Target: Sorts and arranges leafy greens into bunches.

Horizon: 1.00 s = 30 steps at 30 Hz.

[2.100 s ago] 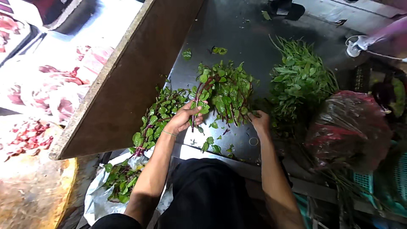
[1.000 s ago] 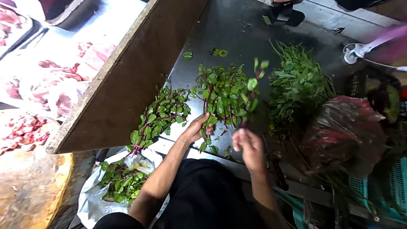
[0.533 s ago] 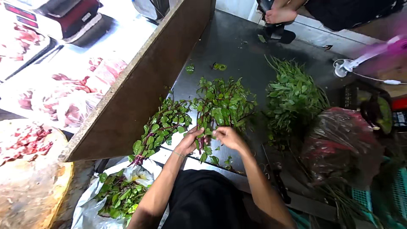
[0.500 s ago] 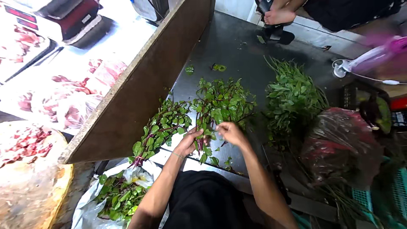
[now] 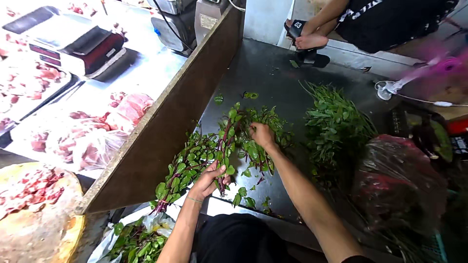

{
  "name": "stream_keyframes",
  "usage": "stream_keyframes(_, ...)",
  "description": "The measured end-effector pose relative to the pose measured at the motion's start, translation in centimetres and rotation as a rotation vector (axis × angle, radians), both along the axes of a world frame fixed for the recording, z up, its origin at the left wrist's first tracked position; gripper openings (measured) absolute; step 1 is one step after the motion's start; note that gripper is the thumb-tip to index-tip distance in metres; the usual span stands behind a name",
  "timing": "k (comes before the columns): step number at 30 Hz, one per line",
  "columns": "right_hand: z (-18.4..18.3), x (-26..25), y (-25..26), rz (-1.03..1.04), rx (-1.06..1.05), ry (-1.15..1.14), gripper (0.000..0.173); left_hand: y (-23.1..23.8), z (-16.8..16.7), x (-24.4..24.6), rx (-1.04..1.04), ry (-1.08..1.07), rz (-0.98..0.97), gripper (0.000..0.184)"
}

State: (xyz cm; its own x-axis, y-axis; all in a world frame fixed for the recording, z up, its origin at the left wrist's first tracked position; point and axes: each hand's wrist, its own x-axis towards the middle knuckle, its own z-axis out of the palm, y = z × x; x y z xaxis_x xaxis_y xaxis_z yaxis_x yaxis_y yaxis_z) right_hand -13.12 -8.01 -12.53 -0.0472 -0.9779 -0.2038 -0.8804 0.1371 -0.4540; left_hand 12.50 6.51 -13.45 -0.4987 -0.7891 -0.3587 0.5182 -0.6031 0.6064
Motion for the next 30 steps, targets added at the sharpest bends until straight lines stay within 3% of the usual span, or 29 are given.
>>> stream_keyframes(3, 2.5, -2.9, 1.1, -0.068, -0.222, -0.091, 0.029, -0.2, -0.1, 0.2, 0.008, 0.002, 0.01, 0.03)
stream_keyframes(6, 5.4, -6.0, 3.6, -0.196, -0.366, -0.041, 0.027, -0.4, -0.7, -0.3, 0.009, -0.033, -0.019, 0.029)
stream_keyframes(10, 8.0, -9.4, 7.6, -0.265, -0.446, -0.049, 0.022, -0.4, -0.2, -1.7, 0.002, -0.079, -0.082, 0.027)
stream_keyframes(17, 9.1, -10.2, 12.2, -0.327, -0.465, -0.403, 0.024, -0.4, -0.6, -3.3, 0.014, -0.09, -0.127, 0.028)
stream_keyframes(22, 9.3, -8.7, 14.5, -0.366, -0.666, -0.629, 0.024, -0.4, -0.6, -3.5, 0.038, -0.083, -0.123, 0.029)
stream_keyframes(24, 7.8, -8.5, 15.2, -0.45, -0.552, -0.454, 0.023, -0.5, -0.3, -3.9, 0.083, -0.084, -0.084, 0.02)
stream_keyframes(26, 5.3, -9.2, 15.6, -0.464, -0.263, -0.233, 0.024, -0.6, -0.6, -4.2, 0.125, -0.085, -0.047, 0.018)
stream_keyframes(28, 3.5, -10.0, 15.7, -0.451, -0.034, -0.135, 0.027, -0.8, -0.9, -4.5, 0.133, -0.081, -0.035, 0.018)
stream_keyframes(30, 3.3, -10.5, 15.8, -0.478, 0.0, -0.135, 0.025, -0.9, -1.2, -4.9, 0.125, -0.049, -0.052, 0.018)
